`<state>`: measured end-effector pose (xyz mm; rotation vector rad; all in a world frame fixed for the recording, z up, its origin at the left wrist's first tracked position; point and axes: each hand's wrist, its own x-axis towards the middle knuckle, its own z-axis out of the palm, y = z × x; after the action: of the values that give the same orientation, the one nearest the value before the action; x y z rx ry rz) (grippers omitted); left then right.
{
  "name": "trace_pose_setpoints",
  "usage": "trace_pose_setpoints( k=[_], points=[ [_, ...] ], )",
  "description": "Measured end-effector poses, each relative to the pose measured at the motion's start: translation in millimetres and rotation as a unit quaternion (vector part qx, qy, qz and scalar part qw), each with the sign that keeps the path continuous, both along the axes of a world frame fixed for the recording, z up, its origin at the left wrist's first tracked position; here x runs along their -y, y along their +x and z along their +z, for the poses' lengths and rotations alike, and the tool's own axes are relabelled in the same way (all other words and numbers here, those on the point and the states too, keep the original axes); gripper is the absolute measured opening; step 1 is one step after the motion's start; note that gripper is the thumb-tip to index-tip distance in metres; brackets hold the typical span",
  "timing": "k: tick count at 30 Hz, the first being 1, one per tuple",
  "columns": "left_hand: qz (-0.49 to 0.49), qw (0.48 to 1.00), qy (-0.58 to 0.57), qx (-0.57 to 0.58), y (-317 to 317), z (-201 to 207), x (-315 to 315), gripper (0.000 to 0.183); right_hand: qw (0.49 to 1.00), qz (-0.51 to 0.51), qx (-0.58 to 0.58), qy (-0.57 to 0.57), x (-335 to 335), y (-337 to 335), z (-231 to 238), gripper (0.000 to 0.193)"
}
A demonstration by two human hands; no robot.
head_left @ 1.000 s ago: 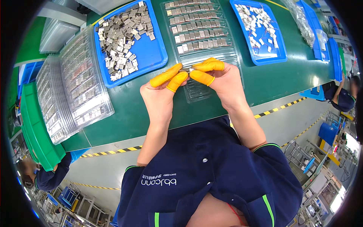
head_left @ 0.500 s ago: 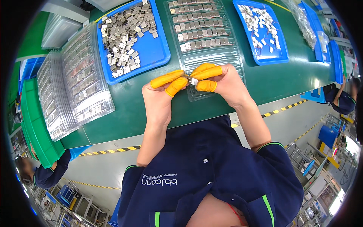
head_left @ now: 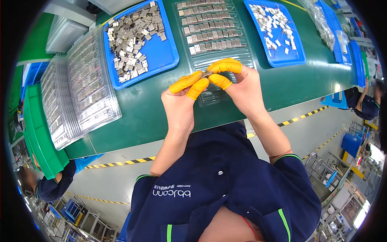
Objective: The person picks small metallic rectangular components from a blue tray and white plastic pieces from another blue tray. They join the two parts together by hand and place the assembled unit into a clear plastic tray with compartments. The process is repeated continuously throughout the clip.
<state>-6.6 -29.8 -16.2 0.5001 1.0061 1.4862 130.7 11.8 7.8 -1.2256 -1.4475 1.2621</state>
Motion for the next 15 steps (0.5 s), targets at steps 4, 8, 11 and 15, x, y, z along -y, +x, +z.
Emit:
trace_pose_setpoints(
  k=[4, 8, 11, 15],
  points=[
    [0.057, 0.990, 0.038, -0.122, 1, 9, -9, 0.031, 0.952, -0.026, 0.195, 0.234, -17, -6, -5, 0.014],
    [0.014, 0.801, 0.194, -0.567, -17, -6, 9, 0.031, 0.866, 0.002, 0.340, 0.366, -33, -7, -24, 0.019],
    [-0.068, 0.768, 0.243, -0.589, -15, -4, 19, 0.025, 0.859, 0.025, 0.353, 0.369, -35, -9, -30, 0.016],
    [-0.090, 0.728, 0.278, -0.620, -18, -20, 22, 0.024, 0.869, 0.045, 0.361, 0.335, -38, -9, -38, 0.018]
  ],
)
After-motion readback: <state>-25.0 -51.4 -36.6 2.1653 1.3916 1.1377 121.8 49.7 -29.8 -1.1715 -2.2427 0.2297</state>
